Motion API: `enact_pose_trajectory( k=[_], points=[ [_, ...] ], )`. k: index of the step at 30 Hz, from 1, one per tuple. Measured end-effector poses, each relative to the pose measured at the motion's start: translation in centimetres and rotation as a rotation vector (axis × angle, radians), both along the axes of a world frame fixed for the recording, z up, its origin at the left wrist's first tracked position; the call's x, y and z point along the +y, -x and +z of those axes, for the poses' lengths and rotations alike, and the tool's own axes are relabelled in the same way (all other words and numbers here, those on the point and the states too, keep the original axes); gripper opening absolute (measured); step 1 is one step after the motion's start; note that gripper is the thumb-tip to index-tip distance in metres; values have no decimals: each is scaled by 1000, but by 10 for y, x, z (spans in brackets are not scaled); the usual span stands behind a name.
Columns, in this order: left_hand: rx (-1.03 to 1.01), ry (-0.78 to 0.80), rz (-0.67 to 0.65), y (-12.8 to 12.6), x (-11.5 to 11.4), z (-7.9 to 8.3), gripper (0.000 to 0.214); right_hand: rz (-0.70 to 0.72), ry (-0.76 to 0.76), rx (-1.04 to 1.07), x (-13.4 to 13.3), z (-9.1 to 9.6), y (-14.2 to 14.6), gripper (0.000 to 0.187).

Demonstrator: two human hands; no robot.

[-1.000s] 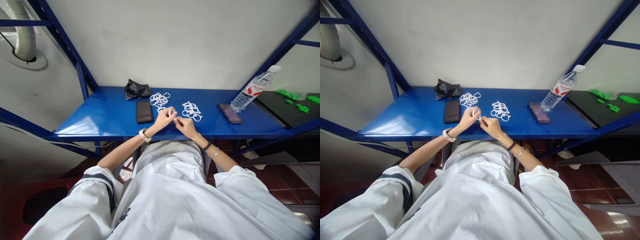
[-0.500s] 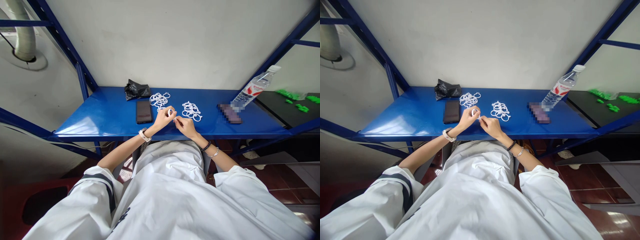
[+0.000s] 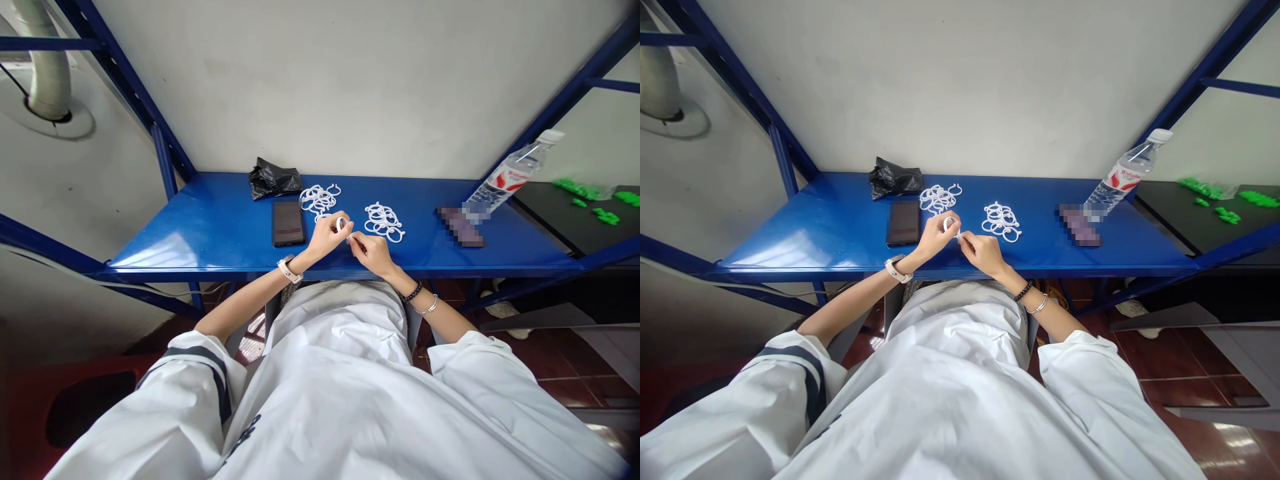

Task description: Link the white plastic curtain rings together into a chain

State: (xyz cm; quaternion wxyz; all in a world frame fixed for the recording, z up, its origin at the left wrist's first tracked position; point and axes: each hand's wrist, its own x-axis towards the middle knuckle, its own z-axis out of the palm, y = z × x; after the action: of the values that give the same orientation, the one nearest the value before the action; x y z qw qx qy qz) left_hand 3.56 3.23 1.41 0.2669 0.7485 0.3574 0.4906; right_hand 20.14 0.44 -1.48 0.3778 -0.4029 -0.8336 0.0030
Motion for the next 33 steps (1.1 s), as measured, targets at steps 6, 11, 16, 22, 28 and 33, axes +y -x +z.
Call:
enact_pose_trajectory(
  k=[6, 11, 16, 22, 28, 33],
  points=[
    [4, -5, -24, -1, 0, 0, 46, -24, -30, 1, 0, 0, 1, 30],
    [-5, 36, -105, -1, -1, -1, 42, -35, -15, 52, 0, 0, 2, 27],
    [-47, 81, -148, -1, 1, -4, 40, -33, 95, 166, -2, 4, 1, 30],
    [-71, 80, -163, -2, 1, -6, 47, 12, 209, 327, -3, 9, 1, 36],
    [-36, 51, -187, -2, 0, -6, 53, 51, 316, 477, 3, 6, 0, 36],
    [50, 45, -180, -3, 1, -6, 50, 59, 354, 547, 4, 5, 0, 35]
  ],
)
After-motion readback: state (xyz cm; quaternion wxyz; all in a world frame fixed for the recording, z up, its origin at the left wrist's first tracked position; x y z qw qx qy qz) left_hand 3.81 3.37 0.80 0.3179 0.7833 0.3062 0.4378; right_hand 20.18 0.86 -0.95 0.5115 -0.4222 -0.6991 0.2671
